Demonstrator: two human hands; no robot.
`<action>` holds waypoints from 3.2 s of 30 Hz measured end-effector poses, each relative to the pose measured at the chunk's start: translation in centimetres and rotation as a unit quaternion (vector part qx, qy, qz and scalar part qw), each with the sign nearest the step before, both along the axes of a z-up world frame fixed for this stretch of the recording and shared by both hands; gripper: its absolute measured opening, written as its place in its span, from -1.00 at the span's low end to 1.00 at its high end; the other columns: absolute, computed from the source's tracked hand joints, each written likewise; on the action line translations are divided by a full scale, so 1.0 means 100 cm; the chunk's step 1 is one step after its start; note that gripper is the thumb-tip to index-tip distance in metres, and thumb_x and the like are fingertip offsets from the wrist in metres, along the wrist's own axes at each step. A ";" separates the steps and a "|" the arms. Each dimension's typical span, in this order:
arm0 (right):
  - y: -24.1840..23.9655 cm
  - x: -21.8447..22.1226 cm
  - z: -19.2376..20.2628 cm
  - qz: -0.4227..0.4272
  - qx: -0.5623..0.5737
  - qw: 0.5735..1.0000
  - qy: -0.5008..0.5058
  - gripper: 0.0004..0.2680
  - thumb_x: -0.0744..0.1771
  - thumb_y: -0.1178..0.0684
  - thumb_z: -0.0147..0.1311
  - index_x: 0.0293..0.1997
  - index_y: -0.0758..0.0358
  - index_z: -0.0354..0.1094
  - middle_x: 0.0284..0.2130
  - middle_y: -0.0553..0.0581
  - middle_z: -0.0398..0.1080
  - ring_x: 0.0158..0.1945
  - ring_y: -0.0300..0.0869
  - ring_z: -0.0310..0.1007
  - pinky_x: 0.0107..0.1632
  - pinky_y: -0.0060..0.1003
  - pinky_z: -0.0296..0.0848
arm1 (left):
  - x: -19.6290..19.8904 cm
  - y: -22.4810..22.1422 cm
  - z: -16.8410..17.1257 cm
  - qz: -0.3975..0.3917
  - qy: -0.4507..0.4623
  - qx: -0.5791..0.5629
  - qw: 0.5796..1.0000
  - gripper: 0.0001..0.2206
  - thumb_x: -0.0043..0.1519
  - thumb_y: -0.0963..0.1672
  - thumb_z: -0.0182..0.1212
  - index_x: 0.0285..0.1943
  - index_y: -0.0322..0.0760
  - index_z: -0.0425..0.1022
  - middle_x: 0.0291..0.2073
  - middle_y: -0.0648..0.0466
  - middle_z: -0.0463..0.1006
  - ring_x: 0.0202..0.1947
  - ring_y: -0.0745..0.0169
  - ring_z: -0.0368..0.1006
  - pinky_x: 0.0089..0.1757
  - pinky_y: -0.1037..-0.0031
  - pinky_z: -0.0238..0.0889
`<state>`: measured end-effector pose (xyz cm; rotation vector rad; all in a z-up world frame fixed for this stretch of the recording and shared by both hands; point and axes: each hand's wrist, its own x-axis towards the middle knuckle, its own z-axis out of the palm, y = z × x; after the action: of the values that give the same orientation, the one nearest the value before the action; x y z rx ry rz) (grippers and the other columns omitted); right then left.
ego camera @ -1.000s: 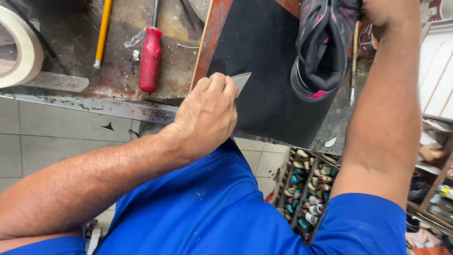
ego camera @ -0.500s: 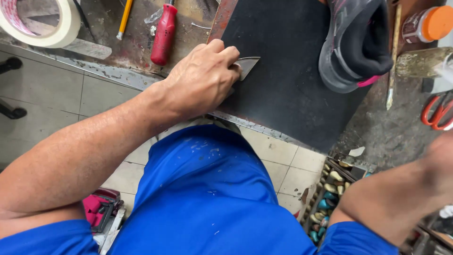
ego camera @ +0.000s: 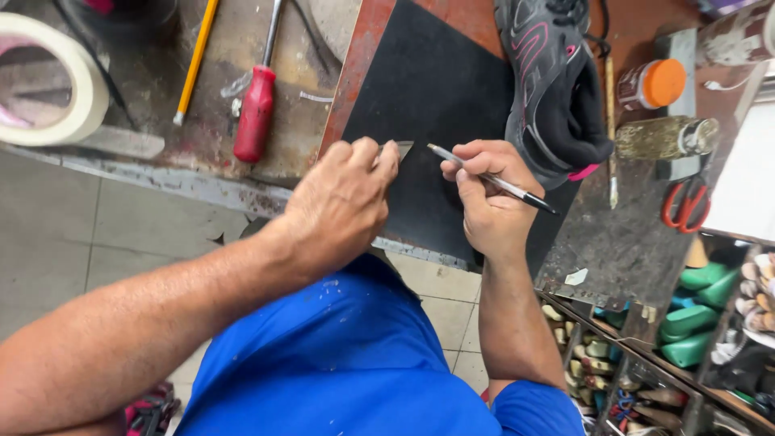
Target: Tracing the outline of a shoe onto a rubber sheet for a new sole
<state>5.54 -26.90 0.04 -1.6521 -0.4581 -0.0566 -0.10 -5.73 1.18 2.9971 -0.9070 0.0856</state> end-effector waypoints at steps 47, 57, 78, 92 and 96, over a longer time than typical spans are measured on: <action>0.062 0.036 0.025 0.219 -0.225 0.949 -0.024 -0.94 0.40 0.33 0.02 -0.08 0.46 0.40 -0.29 0.31 0.45 -0.18 -0.04 0.58 -0.18 -0.21 0.63 | -0.042 -0.022 -0.033 0.167 -0.079 -0.163 0.969 -0.51 0.12 -0.19 -0.03 0.15 -0.84 0.40 0.12 -0.58 0.30 0.18 -0.58 0.21 0.17 -0.11 0.10; 0.083 0.032 0.029 0.250 -0.247 0.933 -0.075 -0.94 0.39 0.32 0.08 -0.09 0.40 0.42 -0.30 0.26 0.47 -0.17 -0.01 0.58 -0.20 -0.17 0.63 | -0.041 -0.031 -0.039 0.201 -0.121 -0.170 0.957 -0.47 0.09 -0.14 -0.04 0.16 -0.79 0.41 0.10 -0.56 0.33 0.20 -0.64 0.22 0.18 -0.16 0.11; 0.103 0.037 0.038 0.324 -0.295 0.892 -0.107 -0.96 0.38 0.27 0.10 -0.12 0.30 0.41 -0.32 0.19 0.49 -0.17 0.05 0.60 -0.21 -0.11 0.61 | -0.045 -0.030 -0.033 0.184 -0.015 -0.130 0.974 -0.01 -0.22 0.29 0.38 0.20 -0.56 0.46 0.16 -0.44 0.35 0.28 -0.62 0.12 0.29 -0.24 -0.01; 0.065 0.050 0.040 0.285 -0.302 0.905 -0.090 -0.97 0.40 0.29 0.08 -0.11 0.33 0.38 -0.32 0.21 0.45 -0.16 0.01 0.55 -0.16 -0.12 0.59 | -0.043 -0.033 -0.037 0.182 -0.038 -0.090 0.978 0.04 -0.22 0.30 0.40 0.23 -0.58 0.42 0.21 -0.47 0.29 0.28 -0.58 0.16 0.27 -0.18 0.06; 0.054 0.052 0.036 0.266 -0.296 0.914 -0.080 -0.97 0.41 0.30 0.05 -0.13 0.35 0.34 -0.30 0.25 0.44 -0.19 -0.01 0.55 -0.22 -0.17 0.62 | -0.044 -0.033 -0.038 0.180 -0.039 -0.086 0.979 0.03 -0.20 0.29 0.41 0.24 -0.61 0.41 0.20 -0.49 0.29 0.27 -0.58 0.17 0.25 -0.18 0.06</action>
<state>10.76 -21.54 3.69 -2.0581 -1.1239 0.3912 -4.46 -9.03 -2.60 2.9704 -0.3291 0.2689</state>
